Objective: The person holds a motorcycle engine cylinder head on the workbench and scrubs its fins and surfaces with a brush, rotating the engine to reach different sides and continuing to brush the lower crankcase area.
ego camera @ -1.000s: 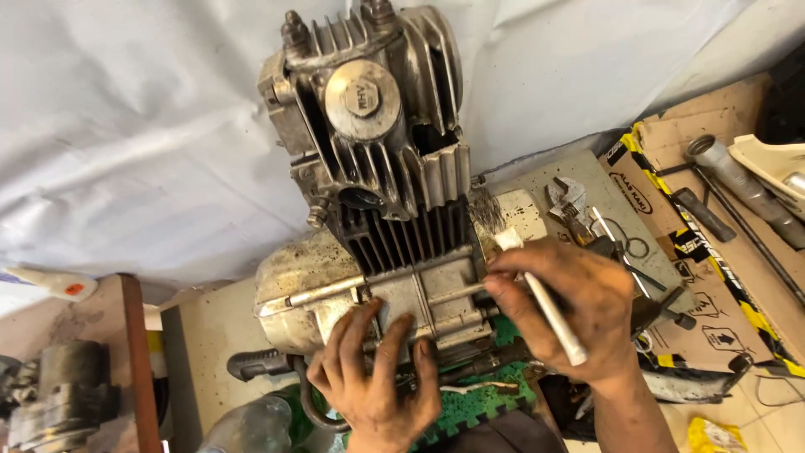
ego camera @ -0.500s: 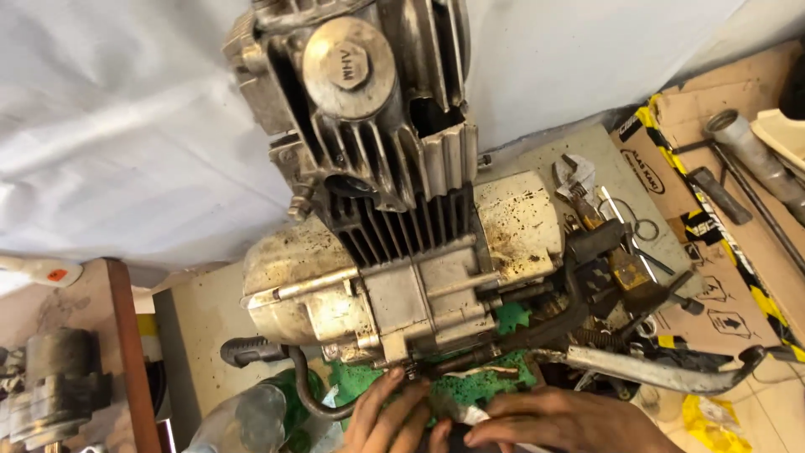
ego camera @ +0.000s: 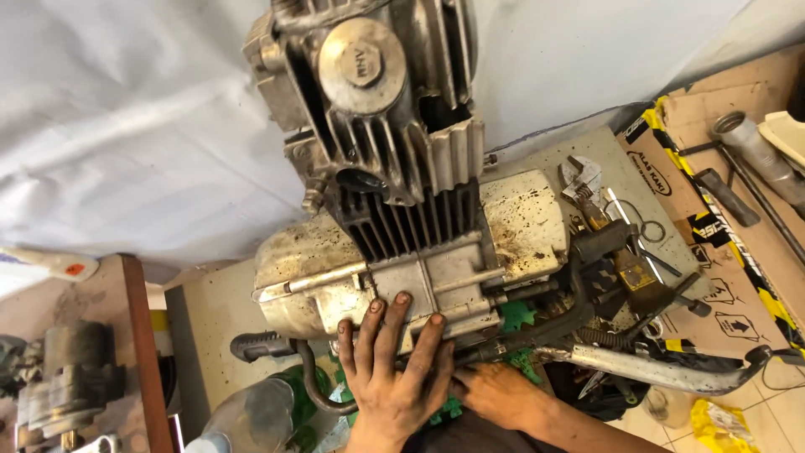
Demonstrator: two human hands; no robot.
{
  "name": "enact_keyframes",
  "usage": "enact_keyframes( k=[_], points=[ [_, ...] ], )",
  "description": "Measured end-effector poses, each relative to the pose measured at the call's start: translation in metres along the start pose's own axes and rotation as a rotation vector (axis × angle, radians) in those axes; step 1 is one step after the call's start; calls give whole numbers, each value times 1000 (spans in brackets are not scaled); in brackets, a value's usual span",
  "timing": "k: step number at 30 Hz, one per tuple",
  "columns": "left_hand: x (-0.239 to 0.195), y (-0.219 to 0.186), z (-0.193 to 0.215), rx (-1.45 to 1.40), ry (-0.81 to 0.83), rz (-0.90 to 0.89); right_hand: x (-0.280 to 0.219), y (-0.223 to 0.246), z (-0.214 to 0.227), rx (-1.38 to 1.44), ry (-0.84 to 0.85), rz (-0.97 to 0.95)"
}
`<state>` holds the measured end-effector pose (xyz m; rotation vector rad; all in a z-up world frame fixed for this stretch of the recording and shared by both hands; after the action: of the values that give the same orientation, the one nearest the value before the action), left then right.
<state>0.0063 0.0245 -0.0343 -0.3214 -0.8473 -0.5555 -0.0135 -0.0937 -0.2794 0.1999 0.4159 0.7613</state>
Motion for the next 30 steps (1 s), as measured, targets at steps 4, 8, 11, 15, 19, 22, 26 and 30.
enact_keyframes(
  k=[4,8,11,15,19,22,26,30],
  points=[
    [13,4,-1,48,-3,5,5,-20,-22,104,10,-154],
    [22,6,0,19,-28,-20,6,-25,-53,-60,12,-29],
    [24,7,0,-4,-57,-29,5,-30,-68,-111,63,-47],
    [24,7,4,1,-59,-24,-6,-14,-34,-22,-401,80],
    [25,9,2,-8,-65,-31,-5,-32,-53,-75,-521,91],
    [24,9,3,2,-92,-49,3,-40,-85,-50,-373,177],
    [26,9,6,1,-95,-52,-2,-19,-40,-80,-388,115],
    [21,7,7,-37,-76,-34,-22,8,24,-49,-451,141]
  ],
)
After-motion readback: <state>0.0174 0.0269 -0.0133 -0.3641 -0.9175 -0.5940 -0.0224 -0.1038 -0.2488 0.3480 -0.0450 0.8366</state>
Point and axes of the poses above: each hand's wrist, its own x-axis towards the middle knuckle, its own z-axis out of the back of the hand, y = z × x, the point moved 9 cm from there along x, towards the middle knuckle, and after that the axes turned 15 degrees about -z, right-handed, at the moved point
